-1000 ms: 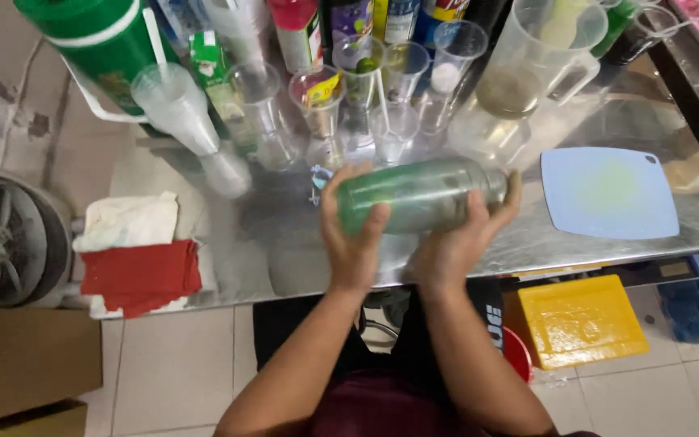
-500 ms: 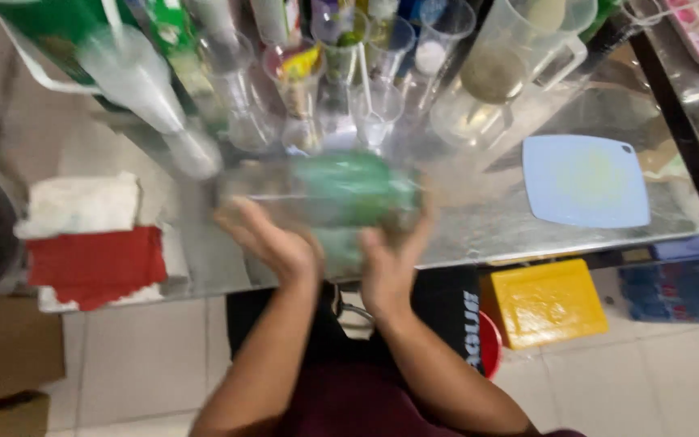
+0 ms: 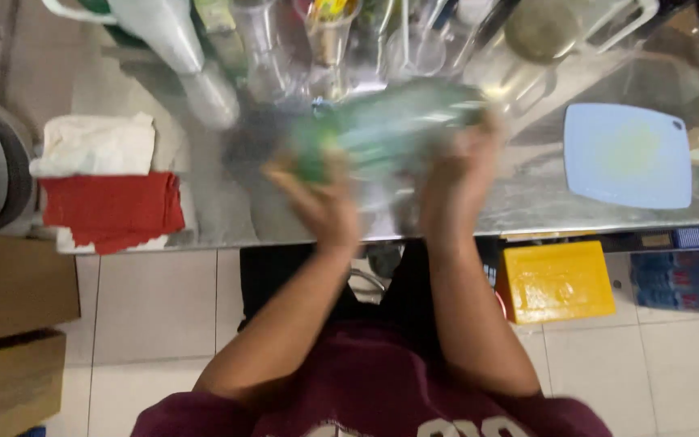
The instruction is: The person cleans a metal countertop with a red cloth, then prepares a green drink by adding ice to a shaker, shaking it, and pouring the mixture into a plastic cup. They add a lime wedge and stir with a spoon.
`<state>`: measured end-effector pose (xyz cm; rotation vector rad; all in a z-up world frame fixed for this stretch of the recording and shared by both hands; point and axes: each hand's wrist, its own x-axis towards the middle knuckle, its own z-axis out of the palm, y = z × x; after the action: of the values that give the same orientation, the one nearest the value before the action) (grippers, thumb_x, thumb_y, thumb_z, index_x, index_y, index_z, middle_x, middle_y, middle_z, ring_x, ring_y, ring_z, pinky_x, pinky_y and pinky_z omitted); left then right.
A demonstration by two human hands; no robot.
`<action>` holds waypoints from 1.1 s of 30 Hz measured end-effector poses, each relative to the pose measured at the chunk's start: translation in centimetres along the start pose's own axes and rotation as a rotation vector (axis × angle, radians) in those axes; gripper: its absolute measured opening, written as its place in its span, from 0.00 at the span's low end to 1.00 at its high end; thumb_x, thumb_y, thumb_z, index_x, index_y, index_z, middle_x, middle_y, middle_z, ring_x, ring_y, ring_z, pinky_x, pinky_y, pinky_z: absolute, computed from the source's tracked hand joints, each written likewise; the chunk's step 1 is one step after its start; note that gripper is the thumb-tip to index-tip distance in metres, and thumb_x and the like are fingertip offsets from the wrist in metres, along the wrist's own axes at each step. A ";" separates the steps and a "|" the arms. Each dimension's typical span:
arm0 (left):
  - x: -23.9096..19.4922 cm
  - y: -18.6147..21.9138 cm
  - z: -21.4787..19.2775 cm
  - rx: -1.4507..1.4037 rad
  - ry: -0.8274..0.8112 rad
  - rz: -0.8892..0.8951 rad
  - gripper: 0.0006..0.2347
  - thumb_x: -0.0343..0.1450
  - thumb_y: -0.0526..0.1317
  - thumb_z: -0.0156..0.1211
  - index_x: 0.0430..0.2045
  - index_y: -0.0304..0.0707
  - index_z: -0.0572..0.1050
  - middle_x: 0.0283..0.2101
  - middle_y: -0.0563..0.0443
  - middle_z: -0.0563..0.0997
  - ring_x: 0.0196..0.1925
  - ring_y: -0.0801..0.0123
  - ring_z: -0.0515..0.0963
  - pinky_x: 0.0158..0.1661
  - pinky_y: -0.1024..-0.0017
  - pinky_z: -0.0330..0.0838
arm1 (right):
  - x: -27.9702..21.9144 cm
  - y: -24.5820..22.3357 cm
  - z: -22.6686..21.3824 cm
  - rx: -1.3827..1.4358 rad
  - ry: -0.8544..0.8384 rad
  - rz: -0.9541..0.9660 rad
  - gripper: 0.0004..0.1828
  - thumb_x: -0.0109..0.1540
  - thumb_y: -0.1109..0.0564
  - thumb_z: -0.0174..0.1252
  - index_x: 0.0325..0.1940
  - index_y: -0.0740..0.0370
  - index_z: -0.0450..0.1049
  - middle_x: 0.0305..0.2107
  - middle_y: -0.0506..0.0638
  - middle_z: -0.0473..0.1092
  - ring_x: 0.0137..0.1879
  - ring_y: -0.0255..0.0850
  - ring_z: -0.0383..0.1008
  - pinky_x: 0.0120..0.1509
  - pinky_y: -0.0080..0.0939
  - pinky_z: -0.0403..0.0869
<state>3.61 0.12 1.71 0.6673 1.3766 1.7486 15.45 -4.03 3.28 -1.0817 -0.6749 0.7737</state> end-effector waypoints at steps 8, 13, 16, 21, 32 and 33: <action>4.3 0.5 -4.5 -0.111 -0.331 0.248 0.22 0.80 0.50 0.56 0.67 0.53 0.59 0.72 0.49 0.52 0.77 0.64 0.48 0.77 0.64 0.37 | -4.9 1.1 3.8 0.046 -0.076 -0.224 0.53 0.61 0.51 0.71 0.80 0.45 0.42 0.70 0.67 0.37 0.79 0.71 0.34 0.76 0.84 0.49; -0.4 -2.6 -5.2 -0.172 -0.502 -0.047 0.23 0.75 0.48 0.60 0.64 0.47 0.63 0.66 0.50 0.62 0.71 0.63 0.61 0.72 0.58 0.51 | -1.0 0.7 1.7 -0.180 0.234 -0.283 0.35 0.65 0.60 0.56 0.76 0.53 0.54 0.67 0.59 0.53 0.74 0.53 0.53 0.80 0.58 0.54; 1.5 -0.8 -4.8 -0.070 -0.752 0.170 0.19 0.74 0.48 0.60 0.56 0.41 0.67 0.57 0.47 0.71 0.63 0.65 0.70 0.67 0.63 0.61 | -2.0 1.5 3.5 -0.062 0.429 -0.311 0.27 0.70 0.59 0.50 0.74 0.52 0.54 0.65 0.57 0.52 0.69 0.49 0.55 0.76 0.58 0.59; 4.8 1.8 -3.4 0.023 -0.451 0.348 0.15 0.80 0.50 0.41 0.48 0.40 0.72 0.49 0.44 0.76 0.55 0.67 0.75 0.61 0.68 0.63 | 0.4 3.1 2.1 -0.153 -0.037 -0.354 0.40 0.60 0.57 0.59 0.75 0.57 0.54 0.69 0.61 0.52 0.75 0.56 0.55 0.78 0.63 0.62; 2.6 -9.5 -5.8 0.244 0.027 0.158 0.31 0.77 0.45 0.58 0.68 0.21 0.52 0.68 0.21 0.56 0.73 0.37 0.58 0.74 0.49 0.46 | 1.8 1.7 5.4 -0.153 0.184 -0.495 0.29 0.68 0.42 0.62 0.66 0.59 0.64 0.61 0.55 0.62 0.72 0.42 0.59 0.78 0.42 0.59; 1.5 -6.7 -4.5 0.242 0.027 0.171 0.31 0.77 0.45 0.58 0.68 0.21 0.52 0.68 0.21 0.56 0.73 0.37 0.58 0.74 0.49 0.46 | 2.2 1.1 5.9 -0.141 0.184 -0.499 0.29 0.68 0.42 0.62 0.66 0.59 0.64 0.61 0.55 0.62 0.72 0.42 0.59 0.78 0.42 0.59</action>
<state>0.94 -0.41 -6.10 0.9191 1.6070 1.7418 11.78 1.07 4.41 -1.0373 -0.8072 0.1980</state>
